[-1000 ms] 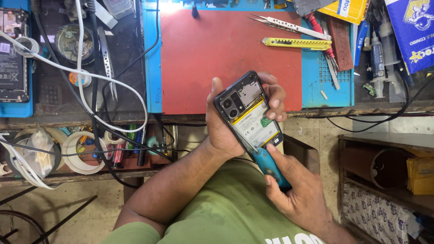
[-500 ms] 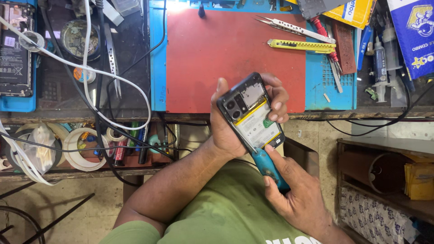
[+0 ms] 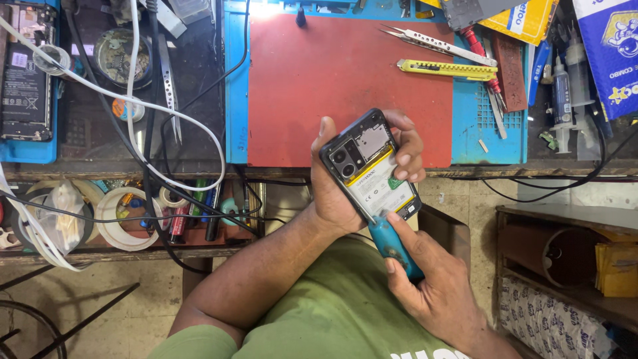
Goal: The person removes the back cover of a smartphone using a plastic pry tool, then uses a screwdriver to loosen screws around the internal frame. The back cover is set aside, and the person continues to unscrew components inside the phone.
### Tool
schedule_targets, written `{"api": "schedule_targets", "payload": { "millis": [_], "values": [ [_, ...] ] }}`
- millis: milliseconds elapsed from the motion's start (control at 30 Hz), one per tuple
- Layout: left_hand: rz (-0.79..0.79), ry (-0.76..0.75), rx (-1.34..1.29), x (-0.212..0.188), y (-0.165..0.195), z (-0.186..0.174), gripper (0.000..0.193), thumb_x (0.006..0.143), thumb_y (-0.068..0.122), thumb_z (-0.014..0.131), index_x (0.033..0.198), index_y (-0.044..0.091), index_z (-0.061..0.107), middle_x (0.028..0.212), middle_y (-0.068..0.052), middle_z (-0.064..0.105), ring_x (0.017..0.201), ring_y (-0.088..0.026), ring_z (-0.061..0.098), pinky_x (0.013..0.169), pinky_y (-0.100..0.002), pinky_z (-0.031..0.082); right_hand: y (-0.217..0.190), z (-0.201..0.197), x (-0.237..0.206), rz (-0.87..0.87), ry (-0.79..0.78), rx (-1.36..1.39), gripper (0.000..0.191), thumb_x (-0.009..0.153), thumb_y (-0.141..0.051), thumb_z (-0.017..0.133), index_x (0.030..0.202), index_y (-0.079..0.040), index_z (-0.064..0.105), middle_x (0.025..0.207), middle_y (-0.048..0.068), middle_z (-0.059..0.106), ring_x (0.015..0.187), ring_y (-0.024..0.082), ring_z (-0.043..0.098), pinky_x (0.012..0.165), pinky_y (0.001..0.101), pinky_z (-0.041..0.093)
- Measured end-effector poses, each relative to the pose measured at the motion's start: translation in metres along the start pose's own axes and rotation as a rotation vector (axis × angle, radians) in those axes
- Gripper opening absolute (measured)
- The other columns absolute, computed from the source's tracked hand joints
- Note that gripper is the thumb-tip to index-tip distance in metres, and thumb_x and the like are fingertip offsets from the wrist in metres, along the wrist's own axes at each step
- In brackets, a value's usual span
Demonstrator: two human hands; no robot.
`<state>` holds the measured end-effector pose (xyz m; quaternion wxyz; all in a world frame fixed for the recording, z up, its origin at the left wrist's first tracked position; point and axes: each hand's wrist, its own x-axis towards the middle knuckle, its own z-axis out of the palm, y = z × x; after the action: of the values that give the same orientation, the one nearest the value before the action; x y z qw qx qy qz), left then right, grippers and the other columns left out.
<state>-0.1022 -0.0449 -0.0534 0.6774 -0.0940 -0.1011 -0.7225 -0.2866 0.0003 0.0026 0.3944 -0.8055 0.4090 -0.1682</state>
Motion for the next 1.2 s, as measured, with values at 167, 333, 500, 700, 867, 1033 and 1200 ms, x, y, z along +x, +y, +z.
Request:
{"api": "schedule_targets", "payload": {
  "millis": [167, 333, 500, 700, 867, 1033, 1200],
  "values": [
    [0.006, -0.003, 0.031, 0.002, -0.001, 0.000, 0.079, 0.107, 0.074, 0.037, 0.127, 0.001, 0.058, 0.093, -0.008, 0.050, 0.085, -0.015, 0.048, 0.084, -0.032, 0.040, 0.004, 0.000, -0.003, 0.006, -0.001, 0.028, 0.062, 0.088, -0.009, 0.068, 0.147, -0.007, 0.051, 0.090, 0.010, 0.068, 0.070, 0.016, 0.066, 0.066, 0.0291, 0.055],
    [0.012, -0.005, 0.055, 0.002, -0.003, -0.001, 0.078, 0.107, 0.074, 0.037, 0.127, 0.001, 0.058, 0.093, -0.008, 0.051, 0.085, -0.015, 0.048, 0.087, -0.033, 0.041, 0.006, 0.001, -0.005, 0.012, -0.007, 0.024, 0.062, 0.087, -0.010, 0.069, 0.147, -0.006, 0.052, 0.089, 0.010, 0.067, 0.073, 0.018, 0.066, 0.070, 0.0309, 0.056],
    [0.008, -0.015, 0.046, 0.002, 0.000, -0.003, 0.078, 0.107, 0.074, 0.037, 0.127, 0.001, 0.058, 0.093, -0.008, 0.051, 0.085, -0.015, 0.048, 0.087, -0.033, 0.041, 0.009, 0.000, -0.006, -0.038, -0.005, 0.016, 0.061, 0.088, -0.011, 0.068, 0.146, -0.004, 0.052, 0.092, 0.011, 0.068, 0.078, 0.019, 0.067, 0.072, 0.0321, 0.056],
    [0.012, -0.002, 0.072, 0.001, -0.006, -0.002, 0.079, 0.107, 0.074, 0.036, 0.127, 0.001, 0.058, 0.093, -0.008, 0.050, 0.085, -0.015, 0.048, 0.086, -0.033, 0.041, 0.011, 0.002, -0.006, -0.021, -0.005, 0.009, 0.062, 0.087, -0.012, 0.069, 0.146, -0.005, 0.052, 0.088, 0.010, 0.068, 0.075, 0.019, 0.066, 0.070, 0.0325, 0.055],
    [0.026, -0.017, 0.088, 0.001, -0.003, -0.002, 0.078, 0.108, 0.074, 0.035, 0.127, 0.001, 0.058, 0.093, -0.008, 0.050, 0.085, -0.015, 0.048, 0.083, -0.032, 0.040, 0.010, 0.002, -0.006, -0.023, 0.000, -0.002, 0.062, 0.087, -0.011, 0.069, 0.147, -0.007, 0.053, 0.087, 0.009, 0.067, 0.075, 0.019, 0.067, 0.069, 0.0323, 0.055],
    [0.023, -0.009, 0.078, 0.002, -0.005, -0.001, 0.079, 0.108, 0.074, 0.034, 0.127, 0.002, 0.058, 0.092, -0.008, 0.050, 0.084, -0.015, 0.047, 0.083, -0.032, 0.040, 0.011, 0.003, -0.005, -0.012, -0.012, 0.031, 0.062, 0.088, -0.011, 0.069, 0.148, -0.007, 0.052, 0.089, 0.010, 0.069, 0.075, 0.019, 0.067, 0.070, 0.0321, 0.055],
    [0.025, -0.003, 0.080, 0.001, -0.003, 0.000, 0.078, 0.108, 0.073, 0.034, 0.127, 0.002, 0.058, 0.092, -0.008, 0.049, 0.084, -0.015, 0.047, 0.083, -0.032, 0.040, 0.011, 0.004, -0.005, -0.035, 0.008, 0.014, 0.061, 0.088, -0.010, 0.068, 0.147, -0.007, 0.052, 0.096, 0.011, 0.071, 0.078, 0.019, 0.068, 0.071, 0.0321, 0.056]
  ]
}}
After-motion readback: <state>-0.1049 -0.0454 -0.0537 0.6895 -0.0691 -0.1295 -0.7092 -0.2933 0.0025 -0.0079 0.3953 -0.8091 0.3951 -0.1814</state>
